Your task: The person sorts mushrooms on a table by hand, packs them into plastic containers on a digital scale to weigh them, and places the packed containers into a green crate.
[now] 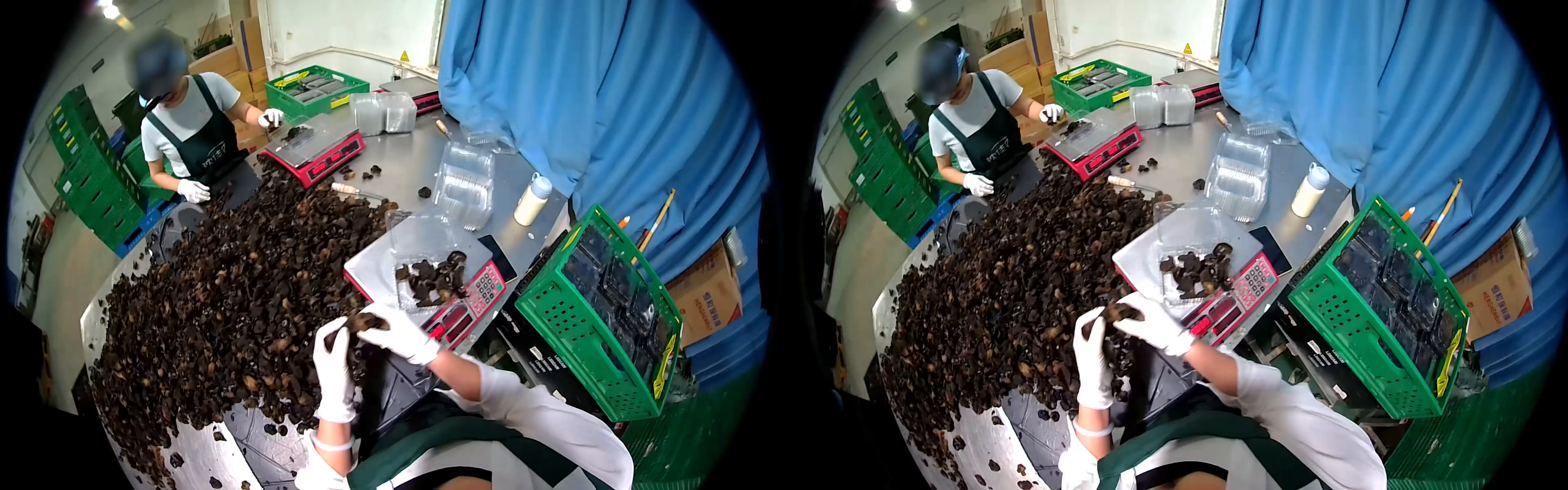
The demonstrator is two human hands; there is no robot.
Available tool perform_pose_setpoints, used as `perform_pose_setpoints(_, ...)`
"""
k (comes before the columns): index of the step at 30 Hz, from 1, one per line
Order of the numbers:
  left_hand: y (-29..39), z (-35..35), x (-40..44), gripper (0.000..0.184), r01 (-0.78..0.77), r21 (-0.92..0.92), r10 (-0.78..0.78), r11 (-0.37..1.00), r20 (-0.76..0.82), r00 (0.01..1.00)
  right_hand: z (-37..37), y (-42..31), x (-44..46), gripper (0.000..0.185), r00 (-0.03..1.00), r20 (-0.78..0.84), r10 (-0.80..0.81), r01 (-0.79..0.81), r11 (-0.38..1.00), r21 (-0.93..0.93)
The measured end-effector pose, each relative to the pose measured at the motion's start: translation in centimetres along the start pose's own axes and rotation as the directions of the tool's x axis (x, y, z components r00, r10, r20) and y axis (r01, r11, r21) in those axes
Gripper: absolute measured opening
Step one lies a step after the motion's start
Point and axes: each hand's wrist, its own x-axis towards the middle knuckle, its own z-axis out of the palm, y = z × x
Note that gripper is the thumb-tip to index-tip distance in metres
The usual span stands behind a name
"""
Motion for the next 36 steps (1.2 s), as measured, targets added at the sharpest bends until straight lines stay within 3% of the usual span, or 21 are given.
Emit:
perform_pose_setpoints(3,0.1,6.6,3.4,0.016,-0.019,-0.130,0.025,0.991,0.044,0.999,-6.9,-0.6,0.6,0.030,0.974,-0.153,-0.166,0.117,0.951,-0.285)
perform_pose_setpoints(6,-2.9,11.5,6.3,0.020,-0.025,-0.009,0.025,1.000,0.000,1.000,-12.8,0.1,0.8,0.033,0.931,-0.135,-0.339,0.224,0.823,-0.523)
perform_pose_setpoints(8,-3.4,13.6,6.9,0.025,-0.321,0.275,0.324,0.906,0.036,0.945,-15.2,0.5,0.8,0.035,0.955,-0.035,-0.296,0.196,0.712,-0.675)
perform_pose_setpoints(9,-3.5,14.4,6.9,0.028,-0.370,0.285,0.373,0.884,0.045,0.927,-15.8,0.7,0.8,0.037,0.960,0.031,-0.277,0.219,0.679,-0.700)
perform_pose_setpoints(10,-3.7,14.7,7.2,0.029,-0.471,0.408,0.468,0.782,0.114,0.876,-16.4,1.2,0.7,0.041,0.954,0.083,-0.287,0.256,0.642,-0.723)
perform_pose_setpoints(12,-3.8,14.9,6.3,0.026,-0.439,0.500,0.448,0.747,0.110,0.887,-17.7,1.9,0.7,0.039,0.943,0.143,-0.301,0.317,0.675,-0.666)
perform_pose_setpoints(14,-3.4,14.6,5.4,0.025,-0.184,0.433,0.199,0.882,0.011,0.980,-19.2,1.9,1.0,0.035,0.925,0.146,-0.351,0.373,0.763,-0.527)
perform_pose_setpoints(15,-3.3,14.2,5.2,0.024,-0.148,0.402,0.171,0.904,-0.020,0.985,-19.7,2.4,1.0,0.029,0.953,0.052,-0.298,0.297,0.894,-0.335)
perform_pose_setpoints(16,-2.2,14.1,4.7,0.020,-0.096,0.286,0.127,0.953,-0.091,0.988,-20.2,0.5,0.8,0.023,0.951,-0.010,-0.309,0.276,0.865,-0.419)
perform_pose_setpoints(18,-3.6,11.8,3.9,0.018,-0.086,0.368,0.158,0.926,-0.171,0.973,-21.9,0.5,0.5,0.020,0.972,-0.103,-0.212,0.160,0.915,-0.369)
perform_pose_setpoints(19,-3.5,10.7,3.1,0.021,-0.054,0.402,0.145,0.914,-0.201,0.969,-22.7,1.5,0.6,0.022,0.944,-0.131,-0.304,0.228,0.885,-0.406)
perform_pose_setpoints(20,-2.6,9.9,2.3,0.025,-0.022,0.433,0.135,0.901,-0.231,0.964,-23.3,1.8,0.5,0.020,0.947,-0.166,-0.274,0.191,0.899,-0.393)
perform_pose_setpoints(21,-1.2,9.2,1.1,0.028,0.110,0.414,0.020,0.903,-0.298,0.954,-23.8,2.0,0.3,0.020,0.947,-0.170,-0.273,0.188,0.898,-0.398)
perform_pose_setpoints(22,-2.9,7.1,-0.1,0.028,0.086,0.452,0.082,0.888,-0.339,0.937,-24.3,2.1,0.1,0.020,0.947,-0.174,-0.271,0.182,0.897,-0.403)
perform_pose_setpoints(24,-4.6,3.6,-3.3,0.029,0.187,0.434,0.036,0.881,-0.457,0.889,-24.4,2.0,-0.3,0.023,0.937,-0.189,-0.294,0.182,0.872,-0.455)
perform_pose_setpoints(28,-6.6,-0.7,-9.9,0.029,0.321,0.344,-0.037,0.882,-0.630,0.776,-23.3,1.2,-1.0,0.030,0.932,-0.001,-0.362,0.259,0.670,-0.695)
perform_pose_setpoints(31,-7.6,-1.6,-12.8,0.028,0.384,0.254,-0.108,0.887,-0.696,0.710,-21.5,0.5,-0.9,0.039,0.920,0.173,-0.351,0.367,0.623,-0.691)
perform_pose_setpoints(32,-7.8,-1.6,-13.3,0.028,0.391,0.245,-0.113,0.887,-0.705,0.700,-20.6,0.6,-0.9,0.039,0.924,0.236,-0.302,0.379,0.630,-0.677)
perform_pose_setpoints(34,-7.8,-1.2,-13.3,0.023,0.412,0.241,-0.149,0.879,-0.680,0.718,-19.2,0.5,-0.9,0.038,0.898,0.326,-0.295,0.434,0.484,-0.760)
perform_pose_setpoints(36,-8.0,-1.0,-12.7,0.024,0.397,0.263,-0.164,0.879,-0.616,0.771,-19.0,1.8,0.2,0.035,0.933,0.226,-0.280,0.352,0.585,-0.730)
